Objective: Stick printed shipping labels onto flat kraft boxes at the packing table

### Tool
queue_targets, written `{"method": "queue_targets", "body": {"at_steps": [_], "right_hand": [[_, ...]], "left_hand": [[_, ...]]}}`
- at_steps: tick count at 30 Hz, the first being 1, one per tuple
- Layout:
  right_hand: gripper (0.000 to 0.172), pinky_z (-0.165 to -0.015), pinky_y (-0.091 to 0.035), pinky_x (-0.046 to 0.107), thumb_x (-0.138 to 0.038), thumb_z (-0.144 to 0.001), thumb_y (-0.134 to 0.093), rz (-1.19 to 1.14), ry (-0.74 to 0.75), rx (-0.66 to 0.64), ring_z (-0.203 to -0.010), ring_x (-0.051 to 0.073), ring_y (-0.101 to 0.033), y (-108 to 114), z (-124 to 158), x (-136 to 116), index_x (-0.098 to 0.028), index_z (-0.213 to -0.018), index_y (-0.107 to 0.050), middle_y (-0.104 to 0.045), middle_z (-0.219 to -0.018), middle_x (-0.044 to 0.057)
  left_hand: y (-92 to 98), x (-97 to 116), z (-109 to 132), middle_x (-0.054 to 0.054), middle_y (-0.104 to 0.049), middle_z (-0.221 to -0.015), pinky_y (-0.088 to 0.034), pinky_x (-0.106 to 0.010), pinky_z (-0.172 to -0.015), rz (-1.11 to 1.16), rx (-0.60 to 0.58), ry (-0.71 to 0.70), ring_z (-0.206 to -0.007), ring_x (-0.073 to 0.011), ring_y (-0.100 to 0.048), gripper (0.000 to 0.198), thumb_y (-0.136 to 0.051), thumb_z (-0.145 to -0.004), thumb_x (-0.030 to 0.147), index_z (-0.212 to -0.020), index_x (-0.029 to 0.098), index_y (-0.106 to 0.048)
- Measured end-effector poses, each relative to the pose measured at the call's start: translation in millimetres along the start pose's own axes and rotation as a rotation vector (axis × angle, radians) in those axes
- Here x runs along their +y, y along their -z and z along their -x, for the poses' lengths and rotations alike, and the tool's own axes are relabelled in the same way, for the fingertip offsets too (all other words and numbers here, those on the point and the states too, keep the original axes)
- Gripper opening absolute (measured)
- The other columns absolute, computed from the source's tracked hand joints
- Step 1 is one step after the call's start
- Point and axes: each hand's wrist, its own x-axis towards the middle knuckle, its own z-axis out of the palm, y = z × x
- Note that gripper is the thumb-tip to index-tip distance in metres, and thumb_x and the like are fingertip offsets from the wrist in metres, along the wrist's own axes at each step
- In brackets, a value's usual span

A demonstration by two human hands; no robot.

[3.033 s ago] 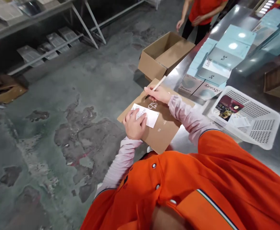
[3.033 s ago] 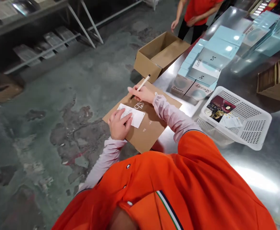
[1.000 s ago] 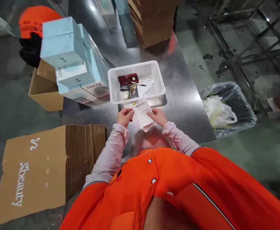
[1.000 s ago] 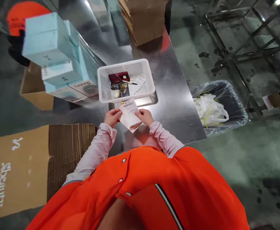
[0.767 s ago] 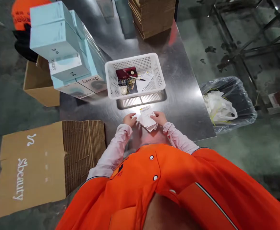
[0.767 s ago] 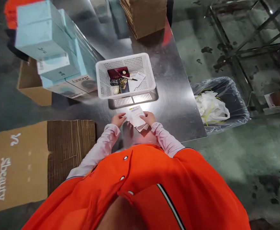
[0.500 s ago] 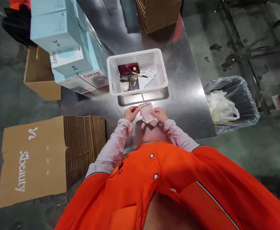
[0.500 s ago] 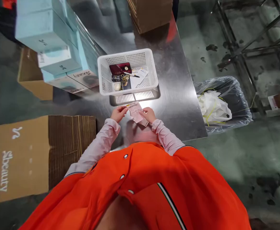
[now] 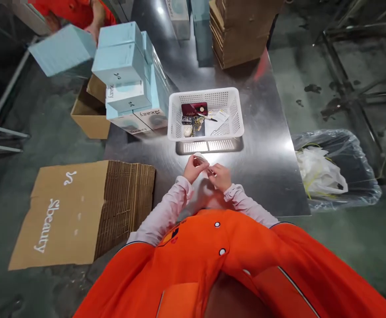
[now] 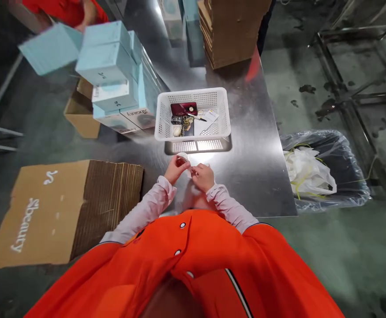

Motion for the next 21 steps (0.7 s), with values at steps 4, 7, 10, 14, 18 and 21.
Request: {"method": "queue_targets", "body": {"at_steps": [4,7,10,14,18,21], "right_hand": [[0.036,-0.082,-0.048,0.027,-0.032,-0.098,-0.042,-0.300,-0.107,-0.179,-0.087,0.017,-0.063,-2.8,-3.2,14.1,-0.012,-0.113,-0.069,-0.068,-0.097,0.010],[0.041,-0.095,-0.046,0.035,-0.025,-0.099,-0.038,-0.095,-0.487,-0.198,-0.106,0.023,-0.061,-4.4,1.4,28.0,-0.008,-0.132,-0.057,-0.065,-0.116,0.017],[0.062,-0.100,-0.042,0.045,-0.024,-0.089,-0.059,0.257,-0.653,-0.355,-0.125,0.034,-0.050,-16.0,12.9,26.4,-0.007,-0.147,-0.042,-0.054,-0.132,0.025],[0.103,-0.096,-0.045,0.046,-0.034,-0.073,-0.080,0.435,-0.625,-0.377,-0.126,0.038,-0.045,-40.7,25.8,12.4,-0.008,-0.155,-0.024,-0.046,-0.138,0.027],[0.099,-0.093,-0.046,0.037,-0.033,-0.071,-0.082,0.411,-0.666,-0.343,-0.118,0.033,-0.053,-54.0,30.9,13.4,-0.005,-0.151,-0.030,-0.054,-0.128,0.024],[0.080,-0.093,-0.046,0.037,-0.035,-0.067,-0.084,0.388,-0.674,-0.337,-0.117,0.034,-0.054,-57.7,34.3,17.0,-0.007,-0.134,-0.049,-0.056,-0.126,0.021]], "left_hand": [[9.7,-13.2,7.8,0.002,-0.059,-0.079,-0.047,-0.028,-0.073,0.012,0.171,-0.105,-0.074,-0.0140,-0.058,0.060,-0.090,-0.046,0.036,-0.088,0.018,-0.050],[29.2,-24.4,13.4,-0.003,-0.065,-0.092,-0.049,-0.031,-0.080,0.138,0.270,-0.119,-0.084,-0.0171,-0.062,0.065,-0.090,-0.048,0.035,-0.098,0.018,-0.053],[47.4,-36.6,24.0,-0.006,-0.067,-0.100,-0.050,-0.032,-0.076,0.252,0.319,-0.066,-0.089,-0.0198,-0.065,0.069,-0.090,-0.048,0.034,-0.105,0.020,-0.054],[59.9,-53.2,47.0,-0.006,-0.067,-0.098,-0.049,-0.028,-0.064,0.325,0.419,0.001,-0.085,-0.0206,-0.066,0.076,-0.090,-0.049,0.033,-0.115,0.023,-0.053],[65.5,-63.7,71.2,-0.003,-0.065,-0.092,-0.049,-0.029,-0.066,0.322,0.472,0.061,-0.084,-0.0206,-0.064,0.093,-0.090,-0.046,0.033,-0.127,0.025,-0.045],[71.4,-63.3,83.8,-0.002,-0.063,-0.089,-0.050,-0.032,-0.075,0.246,0.444,0.052,-0.086,-0.0204,-0.063,0.101,-0.090,-0.044,0.036,-0.131,0.023,-0.041]]}}
